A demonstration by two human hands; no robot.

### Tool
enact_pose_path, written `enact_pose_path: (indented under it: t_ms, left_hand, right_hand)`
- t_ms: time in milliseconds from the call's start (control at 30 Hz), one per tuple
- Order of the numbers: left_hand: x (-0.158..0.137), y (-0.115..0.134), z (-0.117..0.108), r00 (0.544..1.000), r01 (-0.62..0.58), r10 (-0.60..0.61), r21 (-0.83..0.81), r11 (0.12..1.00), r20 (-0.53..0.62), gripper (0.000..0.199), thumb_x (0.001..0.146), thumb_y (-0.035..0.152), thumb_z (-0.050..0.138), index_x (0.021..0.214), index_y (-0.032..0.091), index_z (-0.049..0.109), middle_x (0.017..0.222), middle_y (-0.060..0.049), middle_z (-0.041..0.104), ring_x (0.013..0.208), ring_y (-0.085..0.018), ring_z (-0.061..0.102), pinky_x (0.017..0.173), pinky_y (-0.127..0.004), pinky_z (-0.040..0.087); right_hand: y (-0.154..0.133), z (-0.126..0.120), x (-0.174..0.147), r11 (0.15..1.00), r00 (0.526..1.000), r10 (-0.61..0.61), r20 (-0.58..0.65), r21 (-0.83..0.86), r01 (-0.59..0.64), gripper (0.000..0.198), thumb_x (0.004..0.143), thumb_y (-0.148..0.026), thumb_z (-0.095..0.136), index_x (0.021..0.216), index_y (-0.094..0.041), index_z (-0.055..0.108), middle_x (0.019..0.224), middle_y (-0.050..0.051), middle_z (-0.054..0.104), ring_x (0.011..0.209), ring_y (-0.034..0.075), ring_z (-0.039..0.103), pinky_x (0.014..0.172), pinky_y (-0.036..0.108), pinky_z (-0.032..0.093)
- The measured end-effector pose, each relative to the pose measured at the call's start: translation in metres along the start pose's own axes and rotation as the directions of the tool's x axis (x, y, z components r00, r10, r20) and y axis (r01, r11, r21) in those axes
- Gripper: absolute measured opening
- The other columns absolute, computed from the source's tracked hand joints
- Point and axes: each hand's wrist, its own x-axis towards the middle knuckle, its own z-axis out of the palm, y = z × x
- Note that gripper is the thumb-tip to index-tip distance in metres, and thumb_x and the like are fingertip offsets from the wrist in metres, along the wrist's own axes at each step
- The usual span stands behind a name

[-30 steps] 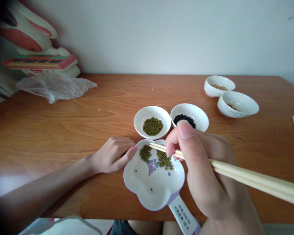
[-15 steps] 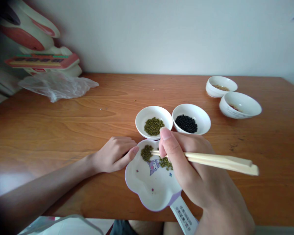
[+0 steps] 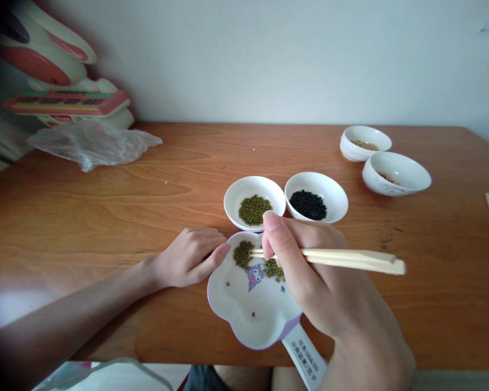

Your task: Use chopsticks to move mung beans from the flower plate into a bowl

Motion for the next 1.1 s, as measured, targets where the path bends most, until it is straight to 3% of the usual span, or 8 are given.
enact_pose_path:
  t_ms: [467, 700, 833, 967, 1100]
  left_hand:
    - [-0.001, -0.002, 0.004, 1.0, 0.02, -0.02, 0.009, 1.0, 0.02, 0.044, 0.113, 0.034, 0.03, 0.078, 0.019, 0.051, 0.075, -0.003, 0.063, 0.068, -0.015, 0.055, 0.068, -0.03, 0.041]
    - [-0.003, -0.003, 0.003, 1.0, 0.007, -0.007, -0.004, 1.0, 0.015, 0.042, 0.112, 0.033, 0.032, 0.077, 0.019, 0.051, 0.073, -0.002, 0.06, 0.066, -0.015, 0.054, 0.066, -0.03, 0.04]
    - [-0.003, -0.003, 0.003, 1.0, 0.001, -0.001, -0.01, 1.0, -0.002, 0.043, 0.112, 0.032, 0.033, 0.076, 0.019, 0.052, 0.072, -0.002, 0.06, 0.065, -0.015, 0.053, 0.065, -0.03, 0.04]
    - [-0.002, -0.001, 0.003, 1.0, -0.003, 0.003, -0.005, 1.0, -0.001, 0.044, 0.112, 0.032, 0.031, 0.076, 0.019, 0.052, 0.071, -0.002, 0.06, 0.065, -0.015, 0.053, 0.064, -0.03, 0.039]
    - [-0.001, 0.001, 0.002, 0.999, 0.035, -0.035, 0.017, 0.999, 0.012, 0.045, 0.112, 0.033, 0.031, 0.076, 0.019, 0.053, 0.071, -0.003, 0.061, 0.065, -0.015, 0.053, 0.063, -0.029, 0.039]
  right_hand:
    - [0.004, 0.001, 0.001, 1.0, 1.0, 0.0, -0.019, -0.016, -0.001, 0.056, 0.11, -0.06, 0.038, 0.074, -0.022, 0.058, 0.064, -0.004, 0.055, 0.06, 0.012, 0.053, 0.06, 0.031, 0.036]
    - [0.0, -0.001, -0.002, 0.997, 0.996, -0.041, -0.074, 0.055, 0.046, 0.054, 0.11, -0.057, 0.039, 0.075, -0.023, 0.062, 0.07, 0.001, 0.063, 0.069, 0.018, 0.059, 0.063, 0.034, 0.039]
    - [-0.01, -0.003, -0.004, 0.988, 0.976, -0.089, -0.198, 0.105, 0.111, 0.057, 0.109, -0.057, 0.04, 0.07, -0.024, 0.064, 0.07, 0.004, 0.064, 0.072, 0.022, 0.06, 0.063, 0.036, 0.039]
    - [-0.011, -0.003, -0.002, 0.983, 0.905, -0.087, -0.416, 0.109, 0.145, 0.059, 0.109, -0.056, 0.039, 0.068, -0.026, 0.067, 0.069, 0.005, 0.063, 0.071, 0.022, 0.058, 0.066, 0.038, 0.041]
    - [-0.001, -0.003, 0.003, 0.974, 0.889, -0.047, -0.455, 0.175, 0.141, 0.057, 0.107, -0.06, 0.043, 0.071, -0.026, 0.07, 0.068, 0.005, 0.064, 0.066, 0.021, 0.056, 0.064, 0.038, 0.04]
